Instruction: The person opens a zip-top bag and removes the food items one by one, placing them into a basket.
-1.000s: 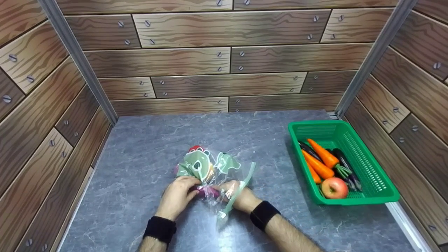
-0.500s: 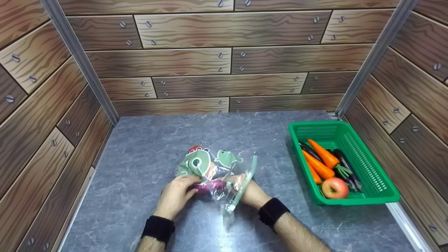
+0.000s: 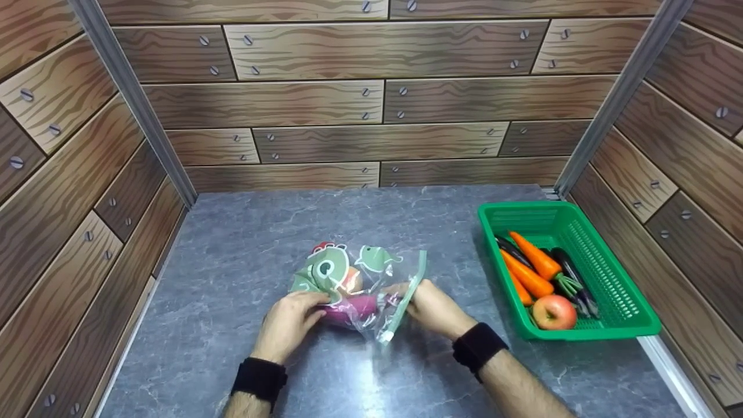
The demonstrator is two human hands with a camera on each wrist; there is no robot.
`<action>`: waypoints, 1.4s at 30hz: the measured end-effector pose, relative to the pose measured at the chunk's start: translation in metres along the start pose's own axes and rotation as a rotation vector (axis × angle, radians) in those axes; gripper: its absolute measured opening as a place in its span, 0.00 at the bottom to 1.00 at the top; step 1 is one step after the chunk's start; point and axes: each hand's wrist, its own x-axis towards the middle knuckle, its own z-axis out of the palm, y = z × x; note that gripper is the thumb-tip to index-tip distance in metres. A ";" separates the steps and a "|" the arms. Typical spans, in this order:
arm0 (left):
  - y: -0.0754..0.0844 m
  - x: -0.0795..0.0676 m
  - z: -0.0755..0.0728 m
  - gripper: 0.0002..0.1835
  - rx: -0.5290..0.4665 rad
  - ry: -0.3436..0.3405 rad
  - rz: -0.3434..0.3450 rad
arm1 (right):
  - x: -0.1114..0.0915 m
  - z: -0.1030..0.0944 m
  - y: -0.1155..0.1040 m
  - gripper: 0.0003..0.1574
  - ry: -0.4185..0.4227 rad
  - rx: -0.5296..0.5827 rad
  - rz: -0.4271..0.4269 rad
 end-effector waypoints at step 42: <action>-0.008 -0.007 -0.009 0.09 0.058 0.121 -0.039 | -0.076 -0.137 0.037 0.27 0.189 -0.256 -0.010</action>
